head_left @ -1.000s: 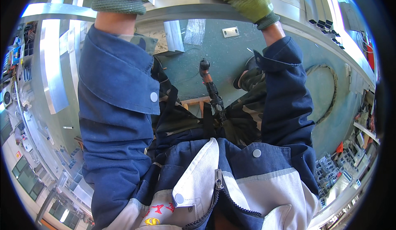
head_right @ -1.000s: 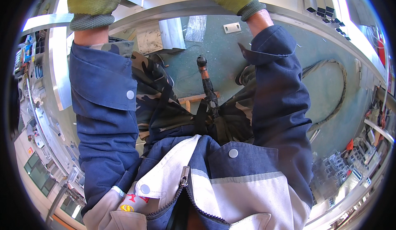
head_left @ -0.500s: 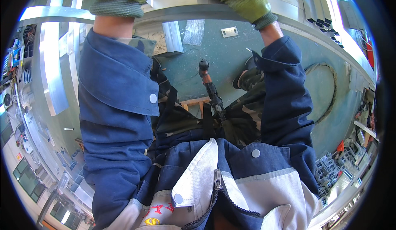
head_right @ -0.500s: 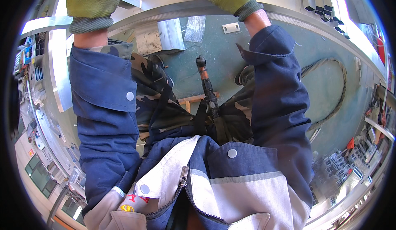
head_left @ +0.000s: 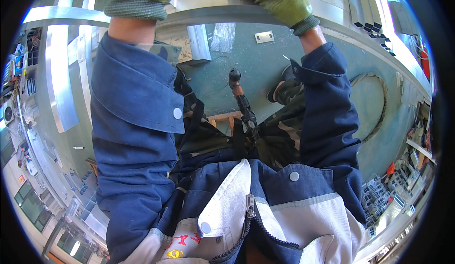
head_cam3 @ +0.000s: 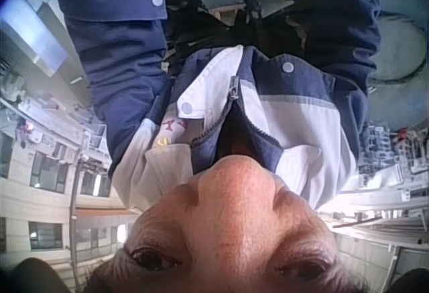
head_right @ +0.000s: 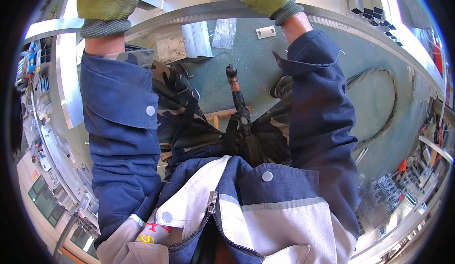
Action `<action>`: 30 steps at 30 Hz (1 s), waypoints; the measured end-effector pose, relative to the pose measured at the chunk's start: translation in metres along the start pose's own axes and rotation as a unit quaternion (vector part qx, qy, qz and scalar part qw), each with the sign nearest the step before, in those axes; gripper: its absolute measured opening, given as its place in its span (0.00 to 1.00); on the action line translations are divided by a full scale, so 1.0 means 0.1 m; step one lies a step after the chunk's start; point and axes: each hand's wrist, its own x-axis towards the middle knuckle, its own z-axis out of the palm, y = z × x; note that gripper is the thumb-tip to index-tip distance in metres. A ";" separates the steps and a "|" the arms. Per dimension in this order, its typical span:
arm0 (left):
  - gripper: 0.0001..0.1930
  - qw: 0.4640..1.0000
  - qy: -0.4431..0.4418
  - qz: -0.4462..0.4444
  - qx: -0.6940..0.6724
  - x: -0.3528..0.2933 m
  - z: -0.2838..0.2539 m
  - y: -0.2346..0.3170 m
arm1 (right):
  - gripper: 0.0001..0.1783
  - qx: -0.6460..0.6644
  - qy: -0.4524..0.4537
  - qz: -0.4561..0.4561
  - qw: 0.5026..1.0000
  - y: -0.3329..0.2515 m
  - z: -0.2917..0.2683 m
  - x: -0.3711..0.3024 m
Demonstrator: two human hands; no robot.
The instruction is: The person assembles a metal frame by positioning aluminum profiles and securing them with a pneumatic rivet gun. They repeatedly align the profiles, insert fasteners, and operate the tool to join the pieces.
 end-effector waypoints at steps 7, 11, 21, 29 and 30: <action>0.16 1.000 -0.002 0.000 -0.002 0.01 0.01 0.00 | 0.14 -0.001 0.015 0.012 1.000 -0.01 0.01 -0.01; 0.16 1.000 0.000 0.000 0.001 0.00 0.00 -0.01 | 0.14 -0.027 0.008 0.014 1.000 -0.04 0.01 -0.01; 0.16 1.000 -0.002 -0.001 -0.004 0.01 0.01 0.00 | 0.14 0.001 0.014 0.022 1.000 -0.03 0.02 -0.01; 0.16 1.000 -0.001 -0.002 -0.007 0.02 0.01 -0.02 | 0.15 -0.038 0.012 0.015 0.999 -0.08 0.01 -0.02; 0.16 1.000 -0.001 -0.001 -0.006 0.02 0.01 -0.01 | 0.15 -0.039 0.010 0.015 0.999 -0.08 0.01 -0.01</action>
